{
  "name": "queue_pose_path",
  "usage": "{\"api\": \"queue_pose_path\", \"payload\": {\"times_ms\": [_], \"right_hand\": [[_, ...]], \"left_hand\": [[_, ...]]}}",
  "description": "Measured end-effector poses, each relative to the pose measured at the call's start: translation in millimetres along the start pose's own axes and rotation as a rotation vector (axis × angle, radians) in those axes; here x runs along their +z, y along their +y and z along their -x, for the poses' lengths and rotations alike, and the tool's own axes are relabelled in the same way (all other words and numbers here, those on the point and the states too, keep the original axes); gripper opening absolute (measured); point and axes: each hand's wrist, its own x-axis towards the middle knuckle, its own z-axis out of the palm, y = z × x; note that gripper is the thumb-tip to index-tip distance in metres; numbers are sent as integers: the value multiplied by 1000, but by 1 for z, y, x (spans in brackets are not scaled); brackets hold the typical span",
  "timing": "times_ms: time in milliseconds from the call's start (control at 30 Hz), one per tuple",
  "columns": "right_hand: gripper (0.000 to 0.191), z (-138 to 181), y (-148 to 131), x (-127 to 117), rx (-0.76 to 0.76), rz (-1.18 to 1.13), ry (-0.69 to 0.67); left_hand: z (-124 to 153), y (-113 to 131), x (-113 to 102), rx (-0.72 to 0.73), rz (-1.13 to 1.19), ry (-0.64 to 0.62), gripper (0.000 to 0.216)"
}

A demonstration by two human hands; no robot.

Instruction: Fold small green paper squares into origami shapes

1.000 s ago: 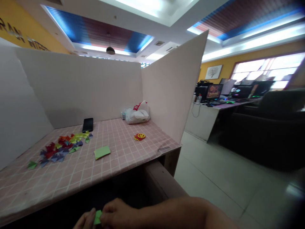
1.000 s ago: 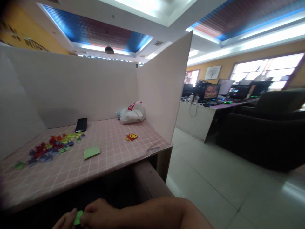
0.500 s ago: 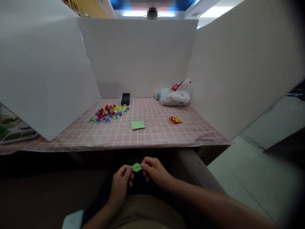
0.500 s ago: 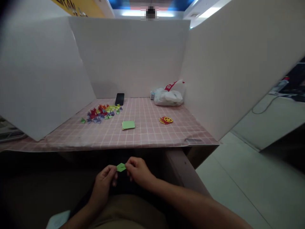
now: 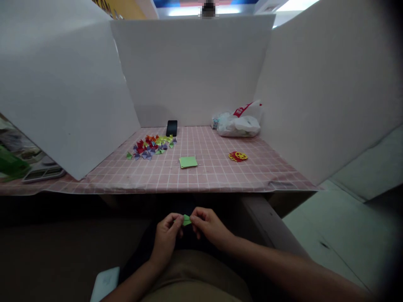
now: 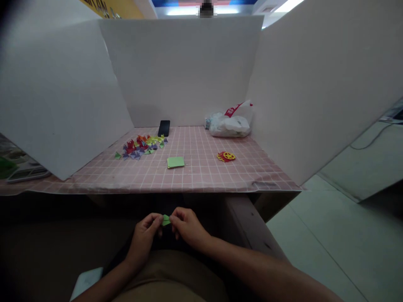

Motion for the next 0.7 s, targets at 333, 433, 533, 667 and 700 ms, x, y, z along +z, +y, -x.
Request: {"api": "queue_pose_path", "payload": {"times_ms": [333,433,533,667,700], "right_hand": [[20,-3,4,1,35,2,-83],[18,-4,7,2,48,-3,-85],[16,-6,12,3,23,0,-67],[14,-7,13,4,6,-4,36],[12,-7,13,5,8,-2,49]], "left_hand": [[-1,-7,-4,5,-90,-172,37],[-2,-9,-4,-15,-71,-182,38],[-4,-11,-3,-43,-20,-159,37],[-8,-14,-2,-113,122,-99,40],[-9,-14,-2,-113,130,-97,39]]}}
